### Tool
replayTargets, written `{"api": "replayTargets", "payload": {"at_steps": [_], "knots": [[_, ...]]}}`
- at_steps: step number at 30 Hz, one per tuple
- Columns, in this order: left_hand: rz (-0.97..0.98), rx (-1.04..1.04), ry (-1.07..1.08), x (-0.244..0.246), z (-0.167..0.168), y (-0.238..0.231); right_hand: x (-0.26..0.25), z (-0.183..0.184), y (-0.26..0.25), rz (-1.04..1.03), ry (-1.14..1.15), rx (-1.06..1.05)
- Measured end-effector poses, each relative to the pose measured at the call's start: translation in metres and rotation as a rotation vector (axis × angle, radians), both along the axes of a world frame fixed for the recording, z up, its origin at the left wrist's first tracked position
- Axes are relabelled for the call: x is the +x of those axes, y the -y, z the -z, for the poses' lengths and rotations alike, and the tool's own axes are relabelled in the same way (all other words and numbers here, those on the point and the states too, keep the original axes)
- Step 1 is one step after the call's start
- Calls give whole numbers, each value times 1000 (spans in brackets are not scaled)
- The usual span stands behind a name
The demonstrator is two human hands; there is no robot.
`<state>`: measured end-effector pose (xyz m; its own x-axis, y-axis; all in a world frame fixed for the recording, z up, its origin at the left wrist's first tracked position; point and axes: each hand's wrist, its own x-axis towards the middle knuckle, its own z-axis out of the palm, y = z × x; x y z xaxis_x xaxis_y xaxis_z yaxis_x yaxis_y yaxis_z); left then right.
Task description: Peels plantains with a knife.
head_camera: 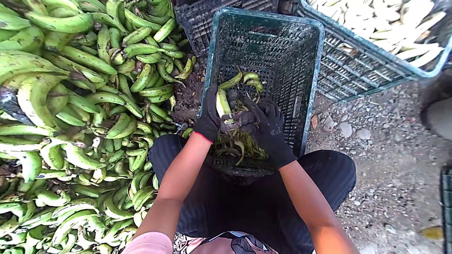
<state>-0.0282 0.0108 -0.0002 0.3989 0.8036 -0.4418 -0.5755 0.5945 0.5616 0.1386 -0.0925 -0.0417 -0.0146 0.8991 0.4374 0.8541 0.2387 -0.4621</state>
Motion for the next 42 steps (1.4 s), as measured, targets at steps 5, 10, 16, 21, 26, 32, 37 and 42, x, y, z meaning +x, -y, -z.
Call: {"api": "replayTargets", "payload": {"at_steps": [5,10,16,21,26,32,37,42], "knots": [[-21,-17,63,-3,6,-6,-2,0,0,93,71,76],[-145,136,-380,13,-20,6,-9,-9,3,145,-22,-155],[30,790,-1004,25,-10,25,-4,-7,-4,138,-427,-412],[62,797,-1050,32,-9,26,-4,-4,-2,143,-548,-441],[122,899,-1087,28,-8,28,-2,-7,-1,108,-646,-490],[362,1086,-844,27,-2,46,2,-16,-2,-10,-894,-402],[267,726,-290,20,-10,22,12,-9,-4,89,-660,-312],[155,514,-135,-1,-16,7,16,-7,2,28,-128,-46]]}}
